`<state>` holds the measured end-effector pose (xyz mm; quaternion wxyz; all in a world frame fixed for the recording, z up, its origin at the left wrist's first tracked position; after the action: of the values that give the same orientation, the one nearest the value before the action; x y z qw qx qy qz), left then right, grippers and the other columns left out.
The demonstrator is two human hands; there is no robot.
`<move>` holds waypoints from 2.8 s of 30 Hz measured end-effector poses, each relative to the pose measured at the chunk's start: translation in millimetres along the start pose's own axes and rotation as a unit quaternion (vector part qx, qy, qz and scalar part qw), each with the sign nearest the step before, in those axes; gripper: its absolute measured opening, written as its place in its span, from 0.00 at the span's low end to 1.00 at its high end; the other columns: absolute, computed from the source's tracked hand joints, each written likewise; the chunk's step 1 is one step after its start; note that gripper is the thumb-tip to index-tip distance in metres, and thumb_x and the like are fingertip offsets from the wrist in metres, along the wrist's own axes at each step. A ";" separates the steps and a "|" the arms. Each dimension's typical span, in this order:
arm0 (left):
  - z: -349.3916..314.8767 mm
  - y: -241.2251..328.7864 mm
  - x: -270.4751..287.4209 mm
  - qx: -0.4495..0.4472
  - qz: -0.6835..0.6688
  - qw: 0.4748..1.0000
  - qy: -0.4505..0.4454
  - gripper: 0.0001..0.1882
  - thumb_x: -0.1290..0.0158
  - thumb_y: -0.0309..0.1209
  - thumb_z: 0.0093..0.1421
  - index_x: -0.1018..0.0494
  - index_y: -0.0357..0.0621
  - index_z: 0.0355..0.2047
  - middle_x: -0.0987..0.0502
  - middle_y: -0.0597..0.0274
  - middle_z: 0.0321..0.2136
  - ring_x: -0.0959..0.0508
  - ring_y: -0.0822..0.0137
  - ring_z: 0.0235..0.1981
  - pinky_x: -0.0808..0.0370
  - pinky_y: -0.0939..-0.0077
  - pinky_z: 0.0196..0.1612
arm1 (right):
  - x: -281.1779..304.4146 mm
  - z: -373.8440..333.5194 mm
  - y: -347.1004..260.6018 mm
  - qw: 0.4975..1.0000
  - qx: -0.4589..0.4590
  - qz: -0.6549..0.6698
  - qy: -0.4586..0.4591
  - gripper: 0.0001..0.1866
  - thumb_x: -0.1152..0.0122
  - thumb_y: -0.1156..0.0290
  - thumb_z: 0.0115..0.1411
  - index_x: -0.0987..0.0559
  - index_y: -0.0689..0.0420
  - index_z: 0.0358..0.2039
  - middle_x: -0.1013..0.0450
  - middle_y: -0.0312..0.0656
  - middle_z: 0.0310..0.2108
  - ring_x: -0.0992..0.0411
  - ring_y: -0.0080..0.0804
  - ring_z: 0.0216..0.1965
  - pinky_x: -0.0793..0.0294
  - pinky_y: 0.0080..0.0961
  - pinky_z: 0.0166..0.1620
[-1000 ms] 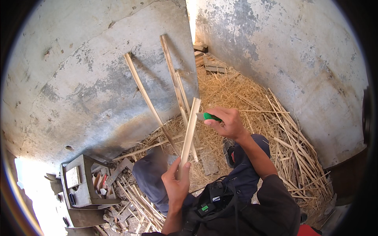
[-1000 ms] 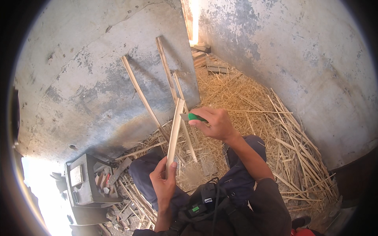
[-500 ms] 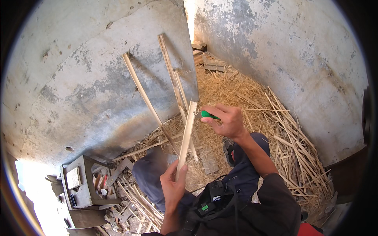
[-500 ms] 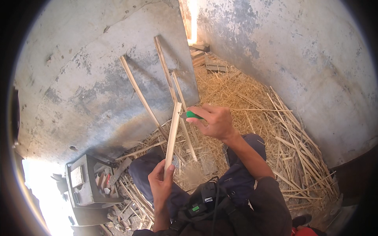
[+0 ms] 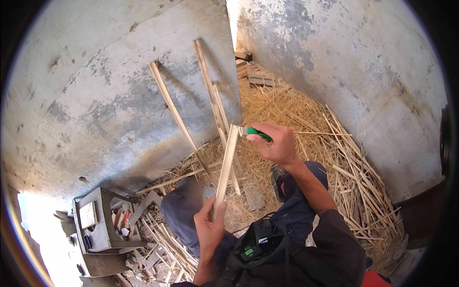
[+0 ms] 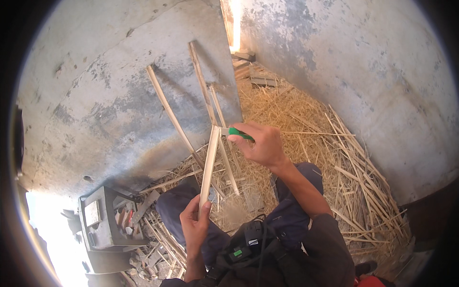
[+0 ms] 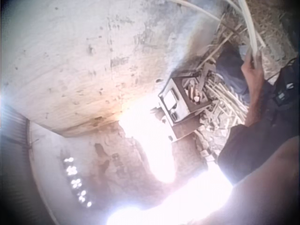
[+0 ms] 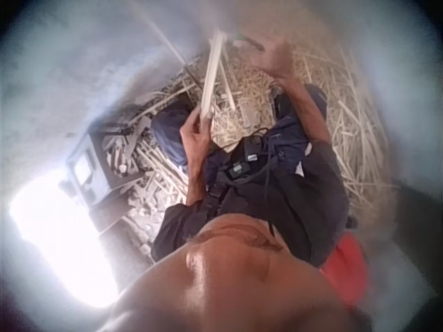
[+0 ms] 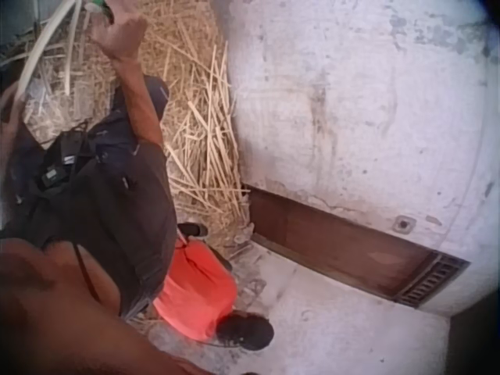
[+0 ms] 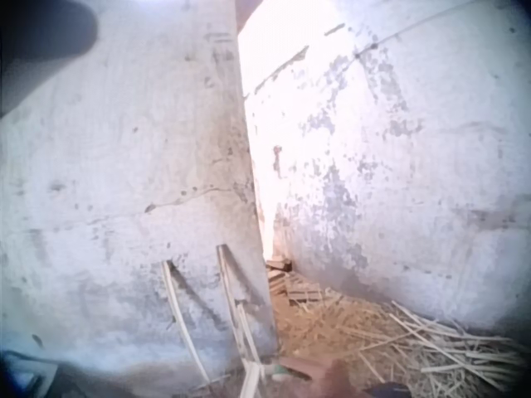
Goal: The person sits on a straw-covered floor and uses a green utility knife to shave thin strips off a long bamboo pole. They hold the pole with their left hand and scrape the blade along its length with their right hand, creating wood shavings.
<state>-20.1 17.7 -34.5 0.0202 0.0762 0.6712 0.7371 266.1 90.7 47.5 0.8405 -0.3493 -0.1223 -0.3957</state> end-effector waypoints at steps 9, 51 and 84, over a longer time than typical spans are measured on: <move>5.6 -5.7 -0.6 0.074 -0.038 0.996 -0.021 0.19 0.37 0.28 0.73 0.20 0.30 0.60 0.19 0.70 0.33 0.27 0.83 0.30 0.33 0.85 0.31 | -26.2 -9.5 43.8 0.896 -0.229 0.324 -0.199 0.19 0.37 0.56 0.76 0.12 0.61 0.47 0.14 0.37 0.35 0.24 0.21 0.33 0.26 0.25 0.39; 28.4 42.8 -19.7 -0.062 0.044 0.995 0.059 0.16 0.37 0.26 0.72 0.20 0.29 0.56 0.19 0.64 0.31 0.26 0.79 0.35 0.27 0.80 0.38 | -24.2 -33.5 -48.5 0.988 0.142 -0.011 -0.058 0.17 0.25 0.50 0.64 0.12 0.49 0.42 0.22 0.33 0.25 0.22 0.32 0.21 0.24 0.30 0.25; -1.7 12.3 -13.0 -0.037 0.100 0.993 0.046 0.18 0.34 0.29 0.70 0.19 0.27 0.54 0.18 0.56 0.26 0.23 0.77 0.29 0.24 0.77 0.34 | -1.2 -10.7 -1.2 1.000 0.006 -0.002 0.005 0.16 0.26 0.54 0.66 0.10 0.55 0.42 0.14 0.41 0.33 0.16 0.37 0.27 0.20 0.30 0.30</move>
<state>-6.5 13.1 -23.6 -0.0818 0.1080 0.6330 0.7622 263.6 83.5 39.7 0.8424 -0.3423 -0.1209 -0.3981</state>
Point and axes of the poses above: each hand's wrist, its own z-axis towards the middle knuckle, its own x-axis out of the back of the hand, y = z × x, the point moved 5 cm from there along z, towards the middle knuckle
